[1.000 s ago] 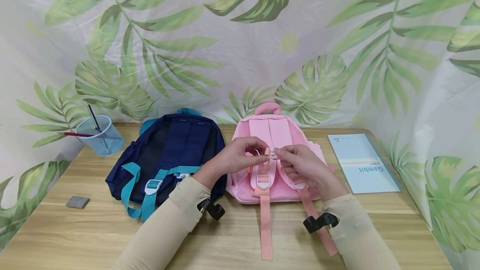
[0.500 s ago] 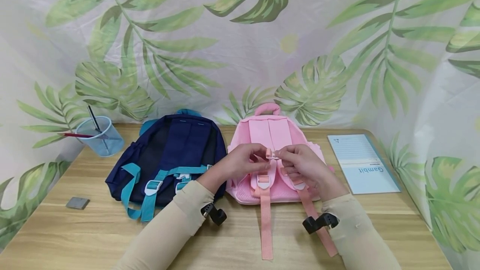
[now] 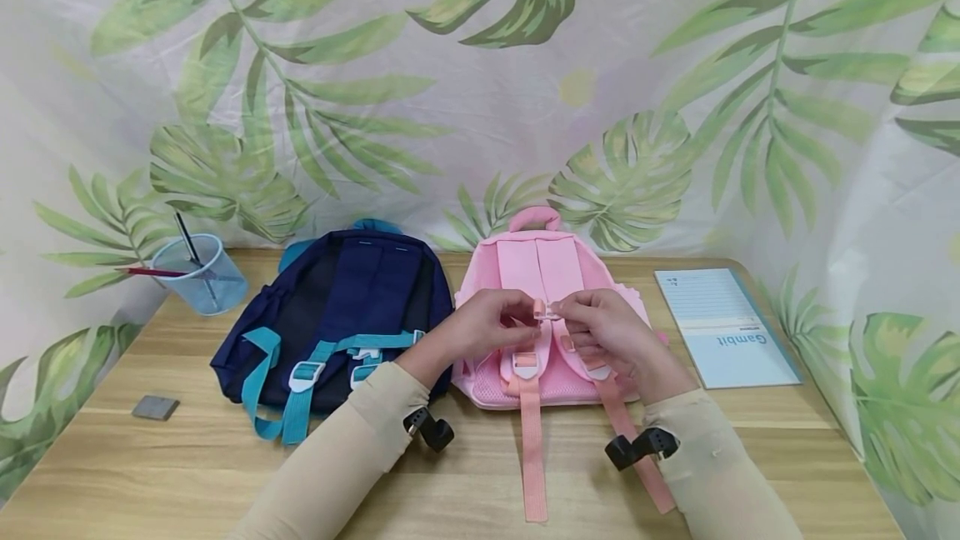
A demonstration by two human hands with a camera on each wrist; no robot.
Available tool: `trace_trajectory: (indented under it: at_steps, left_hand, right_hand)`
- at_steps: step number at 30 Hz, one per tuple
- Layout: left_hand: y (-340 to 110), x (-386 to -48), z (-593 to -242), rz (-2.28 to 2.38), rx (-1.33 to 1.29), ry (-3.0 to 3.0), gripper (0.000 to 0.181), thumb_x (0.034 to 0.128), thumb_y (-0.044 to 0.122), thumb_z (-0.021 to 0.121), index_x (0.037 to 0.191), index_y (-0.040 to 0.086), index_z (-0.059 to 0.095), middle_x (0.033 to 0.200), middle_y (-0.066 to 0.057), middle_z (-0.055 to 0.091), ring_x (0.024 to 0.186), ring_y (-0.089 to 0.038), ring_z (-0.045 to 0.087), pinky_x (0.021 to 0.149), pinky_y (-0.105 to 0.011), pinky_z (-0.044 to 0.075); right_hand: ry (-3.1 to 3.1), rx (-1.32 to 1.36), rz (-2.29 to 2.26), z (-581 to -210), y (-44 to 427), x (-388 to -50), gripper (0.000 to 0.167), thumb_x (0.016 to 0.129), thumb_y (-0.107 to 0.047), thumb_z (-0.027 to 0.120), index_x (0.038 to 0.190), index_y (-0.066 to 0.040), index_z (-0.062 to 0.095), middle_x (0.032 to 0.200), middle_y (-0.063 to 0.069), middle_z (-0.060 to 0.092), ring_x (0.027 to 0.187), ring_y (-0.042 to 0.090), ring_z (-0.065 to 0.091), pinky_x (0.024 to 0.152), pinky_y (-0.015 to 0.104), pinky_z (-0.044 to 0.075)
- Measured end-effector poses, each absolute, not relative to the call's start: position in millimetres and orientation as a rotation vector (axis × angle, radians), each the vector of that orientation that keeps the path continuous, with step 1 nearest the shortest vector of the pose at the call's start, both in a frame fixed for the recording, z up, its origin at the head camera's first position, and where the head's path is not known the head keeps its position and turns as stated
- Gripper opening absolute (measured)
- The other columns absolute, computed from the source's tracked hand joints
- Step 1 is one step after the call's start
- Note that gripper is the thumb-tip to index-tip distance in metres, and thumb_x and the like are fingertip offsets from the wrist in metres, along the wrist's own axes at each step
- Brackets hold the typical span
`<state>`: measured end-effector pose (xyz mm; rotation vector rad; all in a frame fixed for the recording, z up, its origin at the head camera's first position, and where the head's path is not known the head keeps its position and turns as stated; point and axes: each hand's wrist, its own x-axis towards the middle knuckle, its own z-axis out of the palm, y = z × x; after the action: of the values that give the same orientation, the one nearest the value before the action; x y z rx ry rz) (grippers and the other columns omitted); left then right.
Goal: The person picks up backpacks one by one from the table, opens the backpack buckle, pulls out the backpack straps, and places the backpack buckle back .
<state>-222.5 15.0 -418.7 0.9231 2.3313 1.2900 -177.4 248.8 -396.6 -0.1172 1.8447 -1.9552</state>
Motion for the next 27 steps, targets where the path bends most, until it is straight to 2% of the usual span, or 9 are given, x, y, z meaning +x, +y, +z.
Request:
trace_trajectory:
  at_steps: [6, 12, 17, 22, 27]
  left_hand:
    - [15.7, -223.4, -423.1, 1.274, 0.950, 2.340, 0.018, 0.0992, 0.016, 0.079, 0.115, 0.008, 0.075, 0.107, -0.004, 0.079, 0.094, -0.008, 0.067, 0.088, -0.021, 0.056]
    - [16.5, -223.1, -425.8, 1.277, 0.926, 2.334, 0.017, 0.0984, 0.015, 0.080, 0.113, 0.007, 0.076, 0.102, -0.003, 0.078, 0.089, -0.005, 0.066, 0.085, -0.019, 0.055]
    - [17.8, -223.1, -425.9, 1.268, 0.908, 2.331, 0.018, 0.0981, 0.016, 0.080, 0.113, 0.007, 0.076, 0.101, -0.003, 0.078, 0.087, -0.005, 0.066, 0.083, -0.019, 0.055]
    - [15.8, -222.7, -424.0, 1.245, 0.928, 2.345, 0.022, 0.0993, 0.020, 0.080, 0.118, 0.008, 0.075, 0.107, -0.003, 0.078, 0.094, -0.008, 0.068, 0.088, -0.021, 0.056]
    - [12.3, -221.7, -418.8, 1.354, 0.995, 2.355, 0.031, 0.1010, 0.022, 0.078, 0.127, 0.006, 0.072, 0.118, -0.009, 0.076, 0.110, -0.018, 0.070, 0.097, -0.027, 0.056]
  right_hand:
    - [1.788, -0.130, -2.015, -393.8, 247.6, -175.8, 0.033, 0.113, -0.008, 0.046, 0.087, -0.013, 0.067, 0.062, -0.011, 0.035, 0.051, 0.003, 0.029, 0.052, 0.022, 0.020]
    - [1.766, -0.156, -2.052, -392.0, 249.6, -175.3, 0.034, 0.113, -0.007, 0.044, 0.091, -0.016, 0.069, 0.062, -0.011, 0.037, 0.051, 0.003, 0.031, 0.053, 0.023, 0.021]
    - [1.780, -0.150, -2.043, -392.2, 250.3, -175.0, 0.034, 0.113, -0.009, 0.046, 0.088, -0.016, 0.068, 0.062, -0.011, 0.036, 0.052, 0.004, 0.030, 0.053, 0.023, 0.022]
    - [1.844, -0.141, -1.991, -391.3, 249.7, -174.3, 0.035, 0.114, -0.012, 0.049, 0.084, -0.018, 0.066, 0.062, -0.010, 0.035, 0.052, 0.005, 0.030, 0.052, 0.021, 0.027]
    - [1.882, -0.142, -1.967, -390.4, 250.3, -173.9, 0.033, 0.114, -0.014, 0.051, 0.086, -0.017, 0.068, 0.063, -0.009, 0.036, 0.052, 0.005, 0.031, 0.053, 0.021, 0.030]
